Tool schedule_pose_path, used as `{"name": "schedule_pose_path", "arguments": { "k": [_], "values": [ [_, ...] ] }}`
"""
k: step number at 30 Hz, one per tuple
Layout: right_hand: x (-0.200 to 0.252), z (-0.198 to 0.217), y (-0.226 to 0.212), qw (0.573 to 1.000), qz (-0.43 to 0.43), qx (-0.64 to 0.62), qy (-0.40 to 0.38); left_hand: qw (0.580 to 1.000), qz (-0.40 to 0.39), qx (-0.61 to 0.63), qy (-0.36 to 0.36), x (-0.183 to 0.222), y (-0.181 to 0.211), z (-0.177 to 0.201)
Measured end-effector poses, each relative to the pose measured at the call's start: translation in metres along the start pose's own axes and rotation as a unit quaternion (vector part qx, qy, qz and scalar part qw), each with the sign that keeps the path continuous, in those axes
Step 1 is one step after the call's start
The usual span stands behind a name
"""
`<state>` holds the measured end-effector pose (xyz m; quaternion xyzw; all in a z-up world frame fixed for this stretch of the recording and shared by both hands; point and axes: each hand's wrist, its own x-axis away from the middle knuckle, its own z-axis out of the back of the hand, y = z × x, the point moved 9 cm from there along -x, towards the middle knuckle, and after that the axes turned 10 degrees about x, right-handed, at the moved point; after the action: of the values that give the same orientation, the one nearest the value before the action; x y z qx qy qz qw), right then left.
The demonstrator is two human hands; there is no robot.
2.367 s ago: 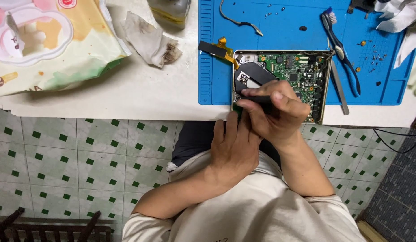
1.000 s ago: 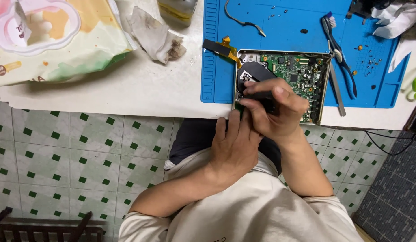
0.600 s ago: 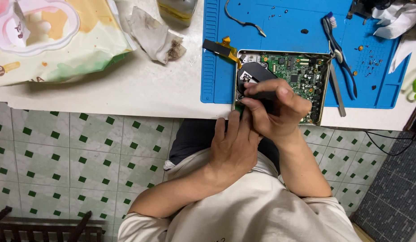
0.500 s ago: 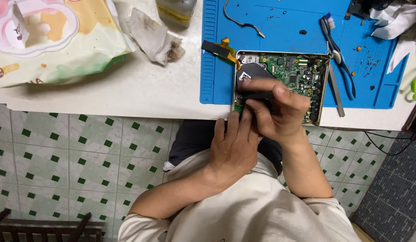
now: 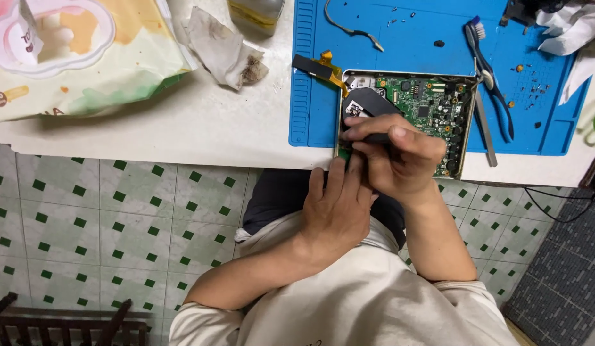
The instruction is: A person uses a small hand tool to manipulate components and connectors on a circuit board during an electronics repair task.
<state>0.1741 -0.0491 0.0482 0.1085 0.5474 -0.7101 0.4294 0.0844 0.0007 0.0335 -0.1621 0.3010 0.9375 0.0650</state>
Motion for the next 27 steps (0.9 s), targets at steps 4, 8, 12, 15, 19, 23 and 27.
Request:
{"name": "schedule_pose_path", "arguments": {
  "k": [4,8,12,15,19,23,27],
  "values": [
    [0.007,0.003,0.005,0.999,0.013,0.015,0.035,1.0,-0.009,-0.006,0.003,0.0,0.001,-0.003],
    [0.005,0.002,0.002,1.0,0.006,0.01,0.02,1.0,-0.008,-0.004,0.012,-0.001,0.001,-0.001],
    [0.004,-0.003,0.001,1.0,-0.008,-0.001,0.002,1.0,-0.013,-0.004,0.017,-0.004,0.002,0.005],
    [0.003,-0.001,-0.001,1.0,0.001,0.001,0.014,0.999,-0.017,0.002,0.031,-0.003,0.0,0.001],
    [0.007,0.003,0.006,0.999,-0.001,-0.006,0.035,0.999,-0.025,-0.002,0.031,-0.007,0.0,0.005],
    [0.003,0.003,0.003,1.0,-0.011,0.007,0.011,0.999,-0.027,-0.001,0.039,-0.009,0.002,0.009],
    [0.001,0.003,0.002,1.0,-0.012,-0.018,-0.007,0.999,-0.026,-0.014,0.029,-0.007,0.001,0.007]
  ]
}}
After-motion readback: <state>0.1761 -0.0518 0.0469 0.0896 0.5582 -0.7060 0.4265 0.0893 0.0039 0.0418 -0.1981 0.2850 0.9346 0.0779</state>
